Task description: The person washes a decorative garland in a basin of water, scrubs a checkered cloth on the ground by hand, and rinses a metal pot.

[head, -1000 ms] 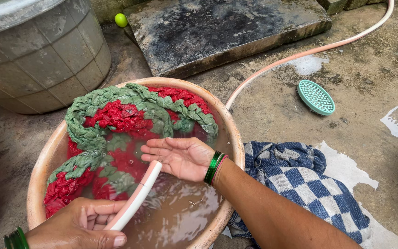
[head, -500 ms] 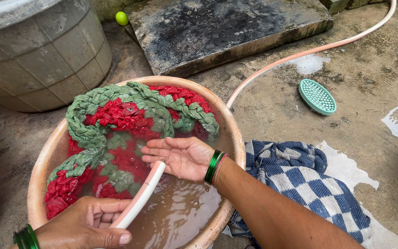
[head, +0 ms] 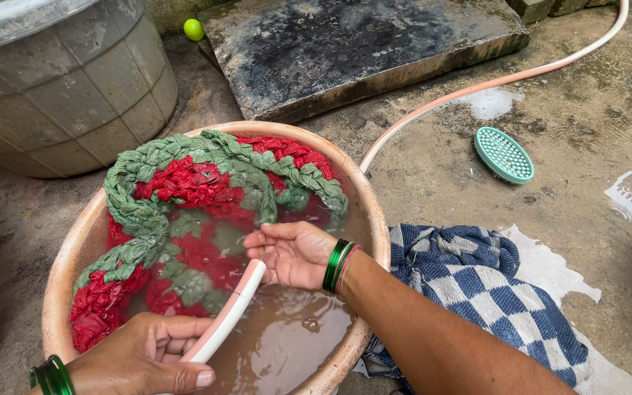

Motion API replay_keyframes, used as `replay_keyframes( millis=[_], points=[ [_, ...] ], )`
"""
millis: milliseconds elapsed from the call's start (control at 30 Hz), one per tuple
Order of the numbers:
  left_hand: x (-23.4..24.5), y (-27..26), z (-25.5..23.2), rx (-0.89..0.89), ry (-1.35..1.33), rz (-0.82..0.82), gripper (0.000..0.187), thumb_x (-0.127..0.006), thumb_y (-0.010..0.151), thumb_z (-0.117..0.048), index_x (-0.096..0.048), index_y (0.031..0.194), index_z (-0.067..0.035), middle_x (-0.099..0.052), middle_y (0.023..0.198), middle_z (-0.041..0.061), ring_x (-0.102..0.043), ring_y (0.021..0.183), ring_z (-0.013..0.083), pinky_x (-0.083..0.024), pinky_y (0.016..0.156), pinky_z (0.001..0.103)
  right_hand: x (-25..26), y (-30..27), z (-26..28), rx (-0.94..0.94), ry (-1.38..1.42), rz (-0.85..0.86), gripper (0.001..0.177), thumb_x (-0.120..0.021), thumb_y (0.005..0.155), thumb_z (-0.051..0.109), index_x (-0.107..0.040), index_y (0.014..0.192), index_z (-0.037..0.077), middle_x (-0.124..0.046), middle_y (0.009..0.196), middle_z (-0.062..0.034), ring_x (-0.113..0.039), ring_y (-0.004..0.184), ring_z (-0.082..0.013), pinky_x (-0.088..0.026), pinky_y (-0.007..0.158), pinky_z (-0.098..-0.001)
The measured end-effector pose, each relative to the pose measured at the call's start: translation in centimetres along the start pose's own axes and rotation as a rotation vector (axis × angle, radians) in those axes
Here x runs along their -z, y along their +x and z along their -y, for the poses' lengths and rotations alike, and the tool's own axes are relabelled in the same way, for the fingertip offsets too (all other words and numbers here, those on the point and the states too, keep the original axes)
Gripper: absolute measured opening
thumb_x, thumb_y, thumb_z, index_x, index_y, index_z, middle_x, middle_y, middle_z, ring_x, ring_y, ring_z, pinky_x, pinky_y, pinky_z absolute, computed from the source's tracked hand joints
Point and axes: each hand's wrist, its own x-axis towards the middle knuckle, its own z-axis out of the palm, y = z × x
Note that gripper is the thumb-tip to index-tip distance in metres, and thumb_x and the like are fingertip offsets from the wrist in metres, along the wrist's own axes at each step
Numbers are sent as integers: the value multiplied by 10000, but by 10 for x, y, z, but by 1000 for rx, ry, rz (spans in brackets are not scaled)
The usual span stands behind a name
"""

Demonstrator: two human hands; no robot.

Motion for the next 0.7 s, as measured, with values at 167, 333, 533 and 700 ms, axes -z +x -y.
replay_keyframes(
  millis=[167,333,533,700],
  points=[
    [1,-1,3,-71,-28,60,672,-805,830,-89,-532,1439,-11,-777,1139,53,-718,937,75,-591,831,242,2,-1,1,-6,103,11,185,-546,1075,188,-592,987,32,-600,899,-65,-545,776,-160,-478,683,-278],
    [6,2,7,24,14,-58,709,-814,775,-90,-573,1442,-65,-769,1009,31,-674,809,66,-566,716,240,-8,-3,0,-8,79,34,176,-541,1059,152,-606,941,39,-582,858,-54,-533,763,-148,-465,674,-265],
    [-6,29,9,114,319,-255,538,-849,846,-176,-716,1366,-138,-716,871,107,-625,671,164,-517,607,299,-12,-3,2,92,-222,-294,164,-536,987,155,-658,999,45,-651,879,-60,-617,813,-173,-527,733,-309],
    [-20,66,-2,206,924,-567,598,-864,767,-264,-684,1336,-231,-663,1238,70,-667,1133,190,-535,1025,313,-21,-3,-13,586,-1288,-738,161,-699,900,145,-708,1055,103,-683,915,-83,-639,838,-230,-533,749,-388]
  ],
)
